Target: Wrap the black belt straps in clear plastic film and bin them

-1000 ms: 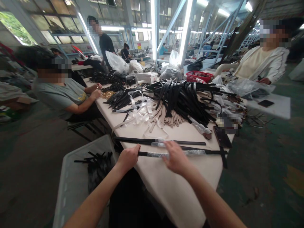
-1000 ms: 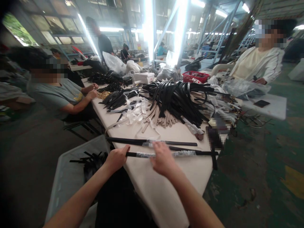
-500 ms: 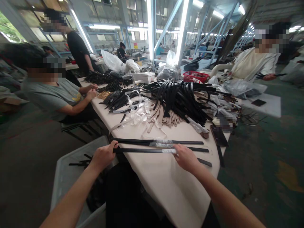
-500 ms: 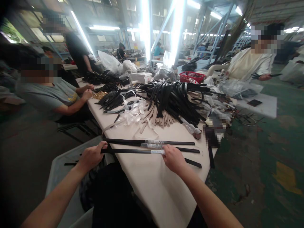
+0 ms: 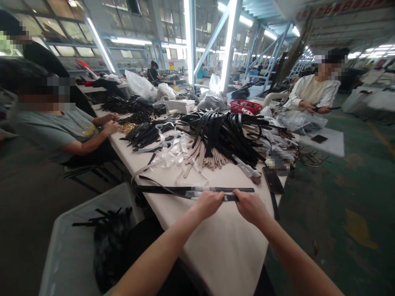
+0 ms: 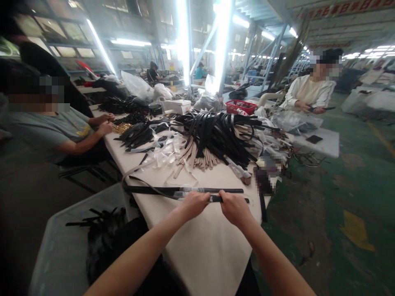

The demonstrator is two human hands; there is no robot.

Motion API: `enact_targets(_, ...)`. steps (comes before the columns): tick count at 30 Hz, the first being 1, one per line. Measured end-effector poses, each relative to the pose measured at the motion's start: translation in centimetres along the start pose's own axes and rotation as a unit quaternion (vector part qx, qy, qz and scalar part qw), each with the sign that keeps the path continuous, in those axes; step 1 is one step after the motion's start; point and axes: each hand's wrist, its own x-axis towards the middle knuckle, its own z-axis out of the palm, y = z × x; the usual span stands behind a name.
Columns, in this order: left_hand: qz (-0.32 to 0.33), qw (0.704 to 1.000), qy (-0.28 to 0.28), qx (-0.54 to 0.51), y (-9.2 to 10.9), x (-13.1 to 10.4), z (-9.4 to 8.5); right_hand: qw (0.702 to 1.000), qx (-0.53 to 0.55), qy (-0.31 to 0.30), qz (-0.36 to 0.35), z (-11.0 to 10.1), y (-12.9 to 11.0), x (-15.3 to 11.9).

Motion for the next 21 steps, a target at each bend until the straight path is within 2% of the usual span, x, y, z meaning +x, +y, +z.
enact_targets(2,-0.016,0.999,-0.029,0.017,-1.1,0.6,0.3,1.0,-0.007,-0.01,-0.004,-0.3,2.1,-0.1)
enact_targets(4,-0.029,0.998,-0.042,0.033,-3.1,0.2,0.0,0.999,-0.014,-0.029,0.011,-0.2,5.0,-0.1)
enact_targets(6,-0.035,0.998,-0.035,0.038,-5.0,-0.7,-0.4,0.999,-0.012,-0.032,0.027,0.3,7.3,0.1)
enact_targets(8,-0.038,0.999,-0.006,0.033,-6.4,-2.0,-0.6,1.0,0.002,-0.014,0.015,1.1,8.5,0.6)
enact_targets(10,-0.042,0.998,0.026,0.025,-7.4,-3.3,-0.5,0.999,0.028,-0.003,-0.037,2.1,8.2,1.4)
enact_targets(13,-0.057,0.997,0.042,0.016,-8.4,-4.8,0.1,0.993,0.067,-0.012,-0.093,3.7,6.0,2.6)
enact_targets(17,-0.068,0.997,0.033,-0.009,-8.8,-6.2,0.9,0.992,0.098,0.015,-0.075,5.2,3.0,3.2)
enact_targets(21,-0.054,0.997,0.046,-0.041,-8.2,-7.3,1.9,0.989,0.125,0.048,-0.062,6.2,2.4,1.4)
